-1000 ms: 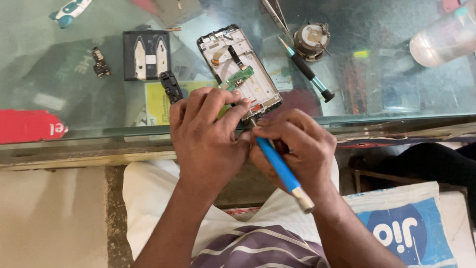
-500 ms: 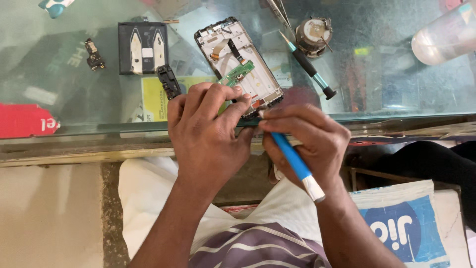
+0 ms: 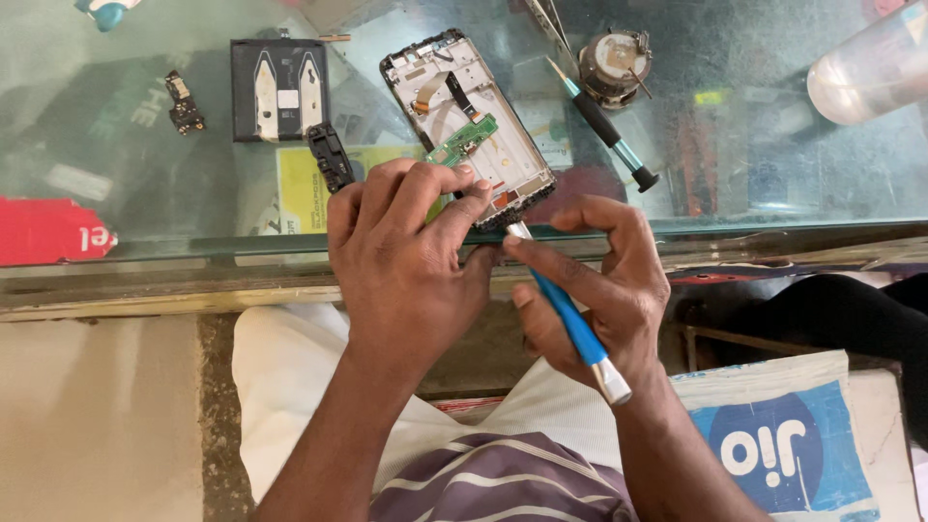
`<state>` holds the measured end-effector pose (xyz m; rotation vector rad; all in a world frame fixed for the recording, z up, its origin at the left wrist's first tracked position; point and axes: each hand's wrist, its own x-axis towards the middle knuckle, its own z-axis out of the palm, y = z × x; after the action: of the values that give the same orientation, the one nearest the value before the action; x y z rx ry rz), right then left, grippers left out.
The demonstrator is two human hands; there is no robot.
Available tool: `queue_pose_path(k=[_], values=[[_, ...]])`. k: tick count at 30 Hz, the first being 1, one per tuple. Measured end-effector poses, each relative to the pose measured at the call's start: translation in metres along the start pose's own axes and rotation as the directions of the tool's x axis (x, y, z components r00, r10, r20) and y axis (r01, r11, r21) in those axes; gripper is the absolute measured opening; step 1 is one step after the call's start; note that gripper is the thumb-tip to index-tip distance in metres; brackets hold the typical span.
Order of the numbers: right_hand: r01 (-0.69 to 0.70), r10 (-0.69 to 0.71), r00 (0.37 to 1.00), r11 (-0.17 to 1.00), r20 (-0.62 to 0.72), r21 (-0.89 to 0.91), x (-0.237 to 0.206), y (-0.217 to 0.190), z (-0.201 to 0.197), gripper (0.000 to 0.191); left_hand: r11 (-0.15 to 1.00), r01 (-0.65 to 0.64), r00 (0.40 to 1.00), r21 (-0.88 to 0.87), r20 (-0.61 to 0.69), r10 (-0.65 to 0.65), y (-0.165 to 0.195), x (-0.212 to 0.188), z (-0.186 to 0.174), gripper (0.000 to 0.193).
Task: The person repairs a disassembled smartphone on a glass workbench. They unscrew components with a screwdriver, pry and reposition small parts by hand, place a small circuit board into the phone chassis, spray PCB cleaner onto the assembly, and continue working on the phone with the screwdriver and a blue-handled tool.
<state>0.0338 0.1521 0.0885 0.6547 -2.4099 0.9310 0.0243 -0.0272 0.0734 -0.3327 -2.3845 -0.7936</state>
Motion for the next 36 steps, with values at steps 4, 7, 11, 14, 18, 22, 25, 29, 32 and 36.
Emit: queue_pose_path(k=[4,7,11,14,18,22,25,29,32,36], values=[[-0.128,0.124,0.988,0.991,-0.089,-0.032,-0.006,0.005,-0.005,0.028,1.0,-0.004,1.0,0.002,0.003,0.004,0.0,0.0,0.002,0.042],[-0.221,0.231,0.961,0.972,-0.153,0.084,-0.01,0.007,-0.006,0.021,1.0,0.018,1.0,-0.001,0.001,-0.018,0.001,0.0,0.003,0.04],[-0.187,0.215,0.959,0.969,-0.182,0.16,-0.012,0.008,0.001,0.018,1.0,0.01,1.0,0.001,0.019,-0.01,0.001,0.0,0.003,0.043],[-0.174,0.189,0.97,0.979,-0.155,0.107,-0.015,0.007,0.005,0.018,1.0,0.017,1.0,-0.005,0.016,-0.017,0.001,0.0,0.004,0.042],[-0.159,0.184,0.972,0.974,-0.148,0.161,-0.019,0.01,0.006,0.017,1.0,0.0,1.0,-0.004,0.013,0.0,0.001,0.0,0.007,0.042],[-0.15,0.174,0.971,0.978,-0.164,0.146,-0.02,0.019,0.005,0.017,1.0,0.014,1.0,0.003,0.02,-0.014,0.001,0.0,0.006,0.042],[-0.043,0.057,0.993,0.99,-0.1,0.136,-0.018,0.02,0.003,0.018,1.0,0.002,1.0,0.012,0.026,-0.003,0.001,0.001,0.005,0.04],[-0.246,0.277,0.949,0.95,-0.152,0.192,-0.012,0.017,0.0,0.017,1.0,0.022,0.999,0.009,0.023,-0.023,0.004,0.0,0.006,0.042],[-0.148,0.163,0.98,0.981,-0.112,0.126,-0.011,0.014,0.0,0.017,1.0,0.005,1.0,0.001,0.004,-0.005,0.002,0.002,0.008,0.041],[-0.278,0.295,0.944,0.952,-0.145,0.125,-0.008,0.018,-0.003,0.017,1.0,0.002,1.0,-0.001,0.025,-0.002,0.003,0.003,0.007,0.041]])
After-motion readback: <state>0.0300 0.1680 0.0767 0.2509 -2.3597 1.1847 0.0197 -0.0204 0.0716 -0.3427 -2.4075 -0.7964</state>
